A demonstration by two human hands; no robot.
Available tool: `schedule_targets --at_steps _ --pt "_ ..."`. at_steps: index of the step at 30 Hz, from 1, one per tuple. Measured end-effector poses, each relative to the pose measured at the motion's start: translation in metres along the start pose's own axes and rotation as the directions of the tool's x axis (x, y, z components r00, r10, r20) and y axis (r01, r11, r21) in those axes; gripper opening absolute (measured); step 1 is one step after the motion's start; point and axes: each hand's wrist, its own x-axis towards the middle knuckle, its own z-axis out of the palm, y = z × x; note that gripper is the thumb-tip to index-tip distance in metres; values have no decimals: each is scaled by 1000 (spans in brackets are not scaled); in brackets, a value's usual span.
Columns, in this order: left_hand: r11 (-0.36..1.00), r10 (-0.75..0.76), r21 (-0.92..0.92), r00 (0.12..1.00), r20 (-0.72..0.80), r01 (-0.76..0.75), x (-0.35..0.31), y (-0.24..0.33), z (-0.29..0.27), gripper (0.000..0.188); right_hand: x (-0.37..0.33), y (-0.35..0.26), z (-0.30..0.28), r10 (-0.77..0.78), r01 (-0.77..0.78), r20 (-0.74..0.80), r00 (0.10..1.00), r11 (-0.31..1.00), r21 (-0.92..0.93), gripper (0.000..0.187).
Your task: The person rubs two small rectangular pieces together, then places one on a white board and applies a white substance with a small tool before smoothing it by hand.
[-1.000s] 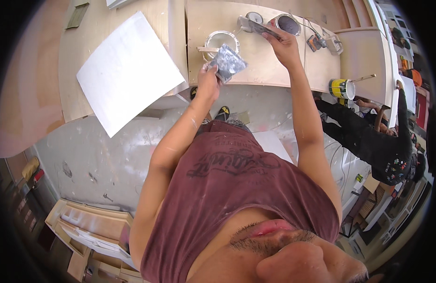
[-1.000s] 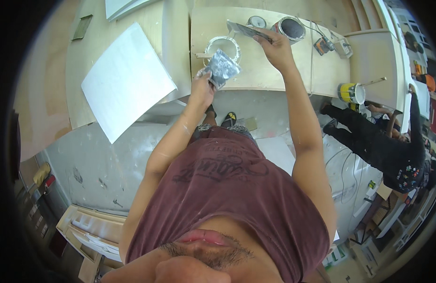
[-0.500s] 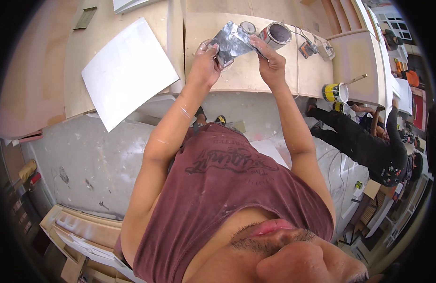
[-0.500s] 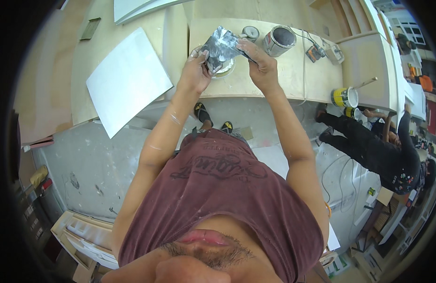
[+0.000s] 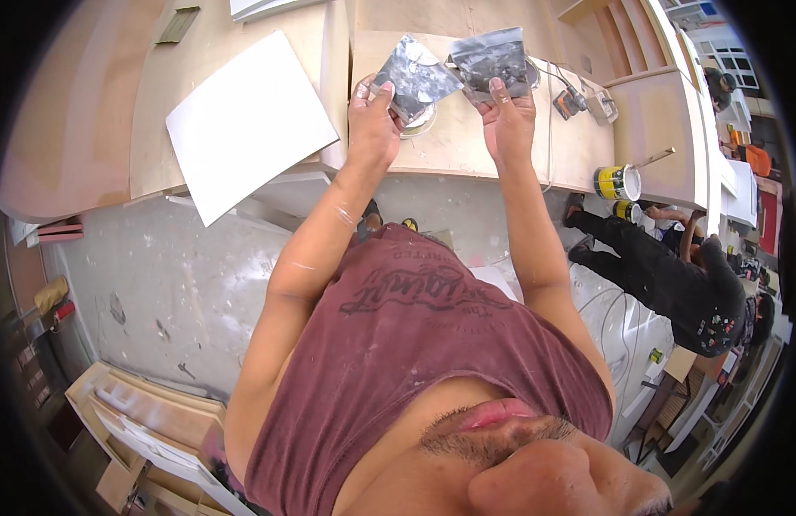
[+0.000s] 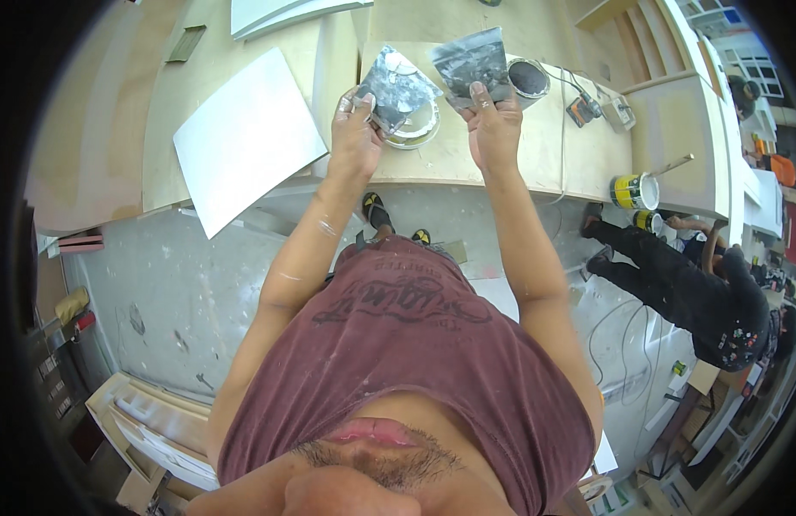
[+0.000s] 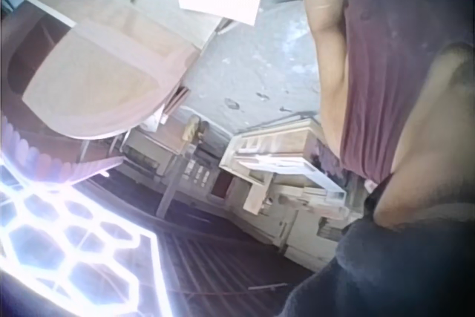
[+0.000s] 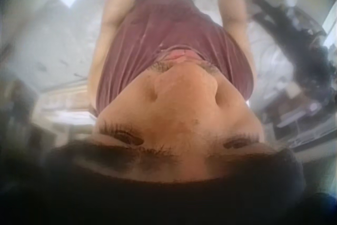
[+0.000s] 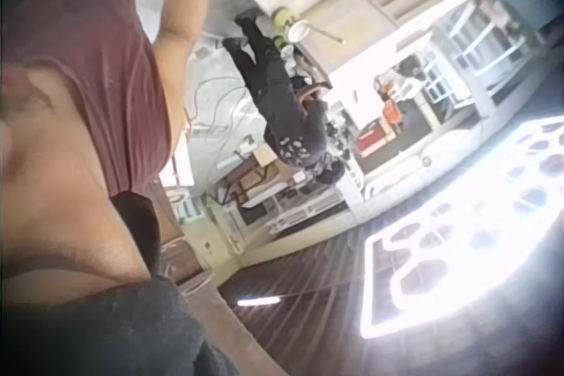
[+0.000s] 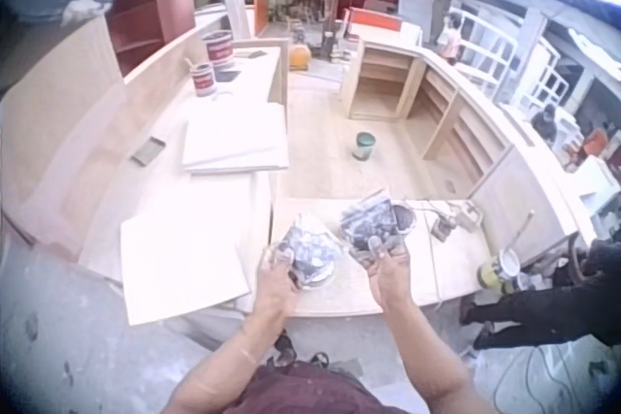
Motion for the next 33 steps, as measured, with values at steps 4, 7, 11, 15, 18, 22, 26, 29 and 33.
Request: schedule_targets --at_steps 4,7,11,15,18,22,26,29,33 --pt "1000 13 -22 999 -35 -14 -11 -10 8 32 -13 1 19 2 -3 28 1000 998 56 32" --pt "996 90 0 995 -30 -90 -14 -11 13 31 -18 3 18 37 -34 59 998 998 -60 34" --pt "982 149 121 988 -28 -145 -20 -3 22 34 -20 -13 14 173 -143 45 984 916 -376 41" --pt "964 205 171 979 19 -205 -23 -3 17 33 -16 -27 -2 322 -149 148 935 737 -659 41" --pt "960 191 199 980 59 -199 -29 -5 17 31 -13 -36 -13 426 -167 133 895 595 -786 40" --pt "971 149 186 989 19 -150 -36 -8 20 30 -19 -34 -12 223 -71 141 965 734 -676 43" --pt "964 153 221 988 6 -150 -42 -6 18 26 -29 -44 -20 419 -284 106 902 760 -584 44" --pt "970 161 178 986 46 -166 -39 -6 2 24 -31 -55 -35 410 -365 77 909 871 -329 47" --pt "989 98 115 995 -5 -97 -63 -1 11 23 -40 -61 -44 403 -408 118 908 913 24 50"
